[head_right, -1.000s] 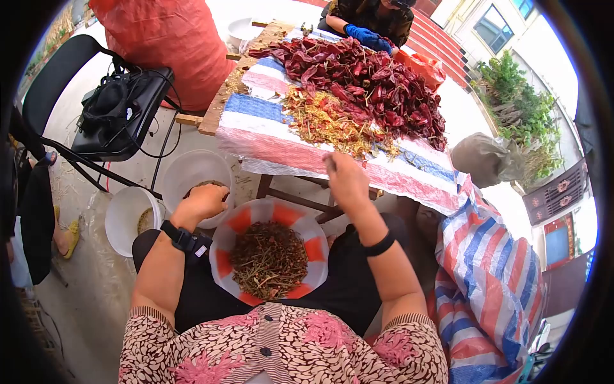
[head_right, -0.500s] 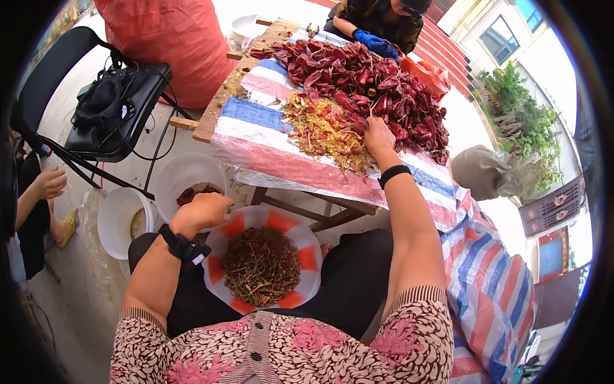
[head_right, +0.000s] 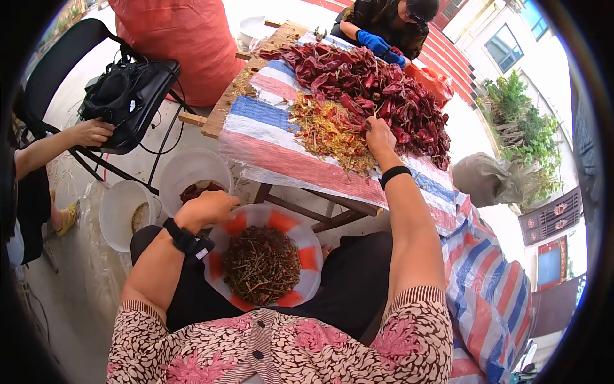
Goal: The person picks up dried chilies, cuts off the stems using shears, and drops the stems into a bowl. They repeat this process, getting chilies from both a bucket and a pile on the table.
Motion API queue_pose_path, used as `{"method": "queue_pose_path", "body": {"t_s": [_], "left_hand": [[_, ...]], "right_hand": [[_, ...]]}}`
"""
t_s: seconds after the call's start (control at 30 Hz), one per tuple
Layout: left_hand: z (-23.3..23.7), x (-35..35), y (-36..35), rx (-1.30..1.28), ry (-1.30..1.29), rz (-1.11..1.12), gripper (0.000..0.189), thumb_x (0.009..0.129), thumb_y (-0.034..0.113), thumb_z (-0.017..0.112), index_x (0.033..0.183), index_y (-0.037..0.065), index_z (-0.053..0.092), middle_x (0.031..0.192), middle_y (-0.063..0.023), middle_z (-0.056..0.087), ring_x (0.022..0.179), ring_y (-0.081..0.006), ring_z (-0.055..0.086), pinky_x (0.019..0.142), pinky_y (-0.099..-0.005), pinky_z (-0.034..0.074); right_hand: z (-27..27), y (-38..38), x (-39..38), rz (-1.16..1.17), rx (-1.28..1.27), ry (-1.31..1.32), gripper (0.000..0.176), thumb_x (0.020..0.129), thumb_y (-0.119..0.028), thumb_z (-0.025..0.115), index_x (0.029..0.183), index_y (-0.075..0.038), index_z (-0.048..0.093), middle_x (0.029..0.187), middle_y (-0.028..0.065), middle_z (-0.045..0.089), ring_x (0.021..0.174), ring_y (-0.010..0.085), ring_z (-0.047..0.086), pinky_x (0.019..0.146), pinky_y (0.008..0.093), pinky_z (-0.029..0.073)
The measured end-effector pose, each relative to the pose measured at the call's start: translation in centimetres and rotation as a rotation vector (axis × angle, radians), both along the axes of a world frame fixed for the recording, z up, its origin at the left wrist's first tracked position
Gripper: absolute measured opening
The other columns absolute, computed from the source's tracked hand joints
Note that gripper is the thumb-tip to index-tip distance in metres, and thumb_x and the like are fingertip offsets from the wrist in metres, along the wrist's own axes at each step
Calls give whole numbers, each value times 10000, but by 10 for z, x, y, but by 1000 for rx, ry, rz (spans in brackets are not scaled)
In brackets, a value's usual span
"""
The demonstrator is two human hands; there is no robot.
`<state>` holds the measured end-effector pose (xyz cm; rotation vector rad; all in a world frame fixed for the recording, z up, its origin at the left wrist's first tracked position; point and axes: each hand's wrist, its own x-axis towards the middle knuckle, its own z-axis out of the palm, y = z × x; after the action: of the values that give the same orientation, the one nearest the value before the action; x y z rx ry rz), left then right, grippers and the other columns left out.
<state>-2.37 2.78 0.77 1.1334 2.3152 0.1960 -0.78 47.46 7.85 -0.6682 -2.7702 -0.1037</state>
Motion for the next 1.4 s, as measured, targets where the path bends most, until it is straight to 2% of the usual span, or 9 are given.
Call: {"method": "queue_pose_path", "body": {"t_s": [0.23,0.37,0.5,0.6,0.77,1.03,1.13,1.23,1.4], "left_hand": [[11,4,2,337,-106,-54,360,862,216,570,1183,55,595,985,-202,660,913,-336,637,805,-412,498],[23,10,18,806,-535,132,361,957,227,528,1261,33,544,1081,-117,649,950,-196,617,813,-322,492],[36,21,25,1071,-742,242,392,977,235,516,1301,14,507,1170,-48,593,1025,-120,552,843,-276,477],[38,24,26,1186,-807,255,366,982,215,510,1278,-1,514,1165,-52,592,1043,-113,559,868,-269,479],[30,26,21,1194,-1038,392,246,999,162,461,1174,16,554,1121,-55,600,1000,-127,588,896,-277,486],[35,39,9,1110,-999,266,241,1001,160,460,1205,50,524,1079,-19,576,968,-82,548,875,-263,465],[37,45,7,1151,-810,273,247,965,125,520,1194,34,528,1084,-47,581,970,-123,556,861,-275,463],[29,51,7,1193,-171,112,297,916,83,576,1199,16,518,1091,-117,576,976,-169,565,846,-291,461],[19,51,12,1200,-14,97,240,899,73,590,1125,5,549,926,-149,577,841,-187,588,749,-294,470]], "right_hand": [[15,-19,6,106,-215,439,217,813,-211,652,1024,-159,645,995,92,655,917,296,634,756,404,486],[32,-126,38,374,-660,589,200,868,-166,650,1003,-21,622,766,36,638,648,133,604,613,252,473],[13,-236,87,206,-1460,526,181,873,-166,675,986,-66,575,623,-37,519,373,27,351,340,188,260],[-20,-276,109,245,-1626,487,169,889,-148,660,995,-59,564,714,-32,559,491,23,436,440,176,338],[-32,-302,117,311,-1563,569,158,906,-148,648,1000,-37,586,865,-39,575,807,36,496,720,189,412],[-19,-302,116,459,-1486,563,164,893,-129,658,1004,-9,642,994,5,569,846,49,523,725,204,450],[-17,-300,117,412,-1447,534,161,881,-111,670,993,1,643,962,-2,576,839,42,530,706,208,460],[-13,-302,122,359,-1359,510,147,865,-95,681,967,3,642,909,-3,593,775,51,548,658,222,469],[-20,-303,114,599,-561,725,122,828,-64,694,928,-27,635,850,52,633,623,157,573,598,261,471]]}}
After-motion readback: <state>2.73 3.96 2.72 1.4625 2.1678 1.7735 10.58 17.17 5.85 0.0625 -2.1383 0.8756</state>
